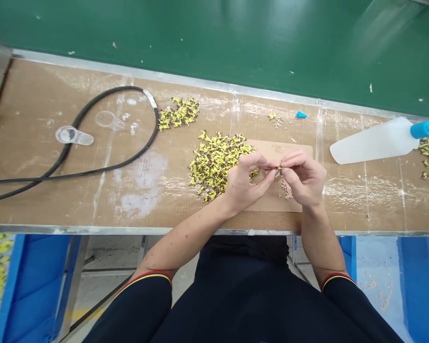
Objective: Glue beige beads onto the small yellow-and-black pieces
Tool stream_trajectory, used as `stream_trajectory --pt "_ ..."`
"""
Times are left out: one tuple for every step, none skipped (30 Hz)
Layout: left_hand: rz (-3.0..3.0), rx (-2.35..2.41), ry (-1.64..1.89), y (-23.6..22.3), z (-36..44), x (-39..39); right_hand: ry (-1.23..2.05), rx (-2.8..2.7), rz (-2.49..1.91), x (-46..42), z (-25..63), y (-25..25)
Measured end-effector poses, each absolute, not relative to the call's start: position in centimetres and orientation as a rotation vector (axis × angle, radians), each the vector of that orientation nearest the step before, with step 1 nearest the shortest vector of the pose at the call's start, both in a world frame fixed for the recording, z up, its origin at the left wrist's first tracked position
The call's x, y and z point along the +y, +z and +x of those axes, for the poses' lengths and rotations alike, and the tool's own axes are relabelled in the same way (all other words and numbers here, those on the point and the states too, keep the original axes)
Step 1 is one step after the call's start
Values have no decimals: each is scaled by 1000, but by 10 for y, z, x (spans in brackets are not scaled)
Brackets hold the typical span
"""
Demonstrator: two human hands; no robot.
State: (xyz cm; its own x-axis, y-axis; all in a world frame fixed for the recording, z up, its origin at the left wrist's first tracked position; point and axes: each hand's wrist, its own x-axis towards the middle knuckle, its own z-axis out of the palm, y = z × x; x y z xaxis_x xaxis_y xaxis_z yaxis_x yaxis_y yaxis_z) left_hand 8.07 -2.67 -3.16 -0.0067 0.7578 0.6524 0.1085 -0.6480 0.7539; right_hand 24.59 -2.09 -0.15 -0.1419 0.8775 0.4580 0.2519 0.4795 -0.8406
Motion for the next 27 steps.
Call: stream_trajectory --pt "1744 867 1708 -30 80 -26 783 -1650 -958 -21 247 -1" --pt "1714 850 1716 -29 80 -26 822 -1635 -940 -22 247 0" --pt "1689 844 1719 -28 80 -25 852 -1622 -931 -22 247 1" --pt "1669 846 1716 -27 80 -25 873 -1609 -931 -23 247 1" --pt "1654 853 1712 -26 79 -24 883 -1597 -935 -23 246 2" --pt "1643 862 1709 -26 79 -24 885 -1586 -942 -23 245 3" --pt "1632 868 1705 -25 79 -24 885 -1576 -951 -24 244 3" --pt "1626 866 1701 -25 79 -23 884 -1568 -959 -24 244 3" --pt "1621 860 1704 -25 79 -23 881 -1564 -965 -24 243 4" --pt "1620 854 1710 -25 80 -23 880 -1563 -965 -24 243 4" --pt "1626 853 1712 -25 80 -23 880 -1565 -959 -25 243 4" --pt "1634 859 1712 -24 80 -23 880 -1567 -949 -25 244 4" --pt "1643 865 1712 -24 80 -23 880 -1569 -942 -25 244 4" --pt "1651 872 1708 -24 80 -22 879 -1570 -942 -25 245 4" --pt "1656 877 1702 -24 79 -22 879 -1571 -951 -25 246 3" --pt "1661 879 1696 -25 79 -22 879 -1572 -964 -25 246 3" --pt "1664 877 1693 -25 78 -22 878 -1571 -981 -25 247 3" --pt "1670 872 1691 -25 78 -22 877 -1569 -998 -25 247 2" --pt "1677 867 1690 -25 78 -22 876 -1566 -1007 -25 247 2" --pt "1682 863 1692 -25 79 -23 877 -1565 -1011 -25 247 1" --pt "1684 858 1697 -25 80 -24 880 -1566 -1013 -25 247 1" --pt "1684 849 1701 -25 81 -24 881 -1566 -1014 -25 247 0" --pt "1683 838 1709 -24 82 -25 882 -1567 -1013 -25 247 0" --pt "1681 831 1721 -23 83 -24 879 -1569 -1009 -25 248 0" --pt "1684 829 1739 -22 82 -23 868 -1568 -1009 -24 249 0" --pt "1696 840 1761 -21 79 -19 848 -1561 -1015 -24 250 0" --pt "1714 870 1789 -21 73 -13 818 -1549 -1025 -23 253 0"
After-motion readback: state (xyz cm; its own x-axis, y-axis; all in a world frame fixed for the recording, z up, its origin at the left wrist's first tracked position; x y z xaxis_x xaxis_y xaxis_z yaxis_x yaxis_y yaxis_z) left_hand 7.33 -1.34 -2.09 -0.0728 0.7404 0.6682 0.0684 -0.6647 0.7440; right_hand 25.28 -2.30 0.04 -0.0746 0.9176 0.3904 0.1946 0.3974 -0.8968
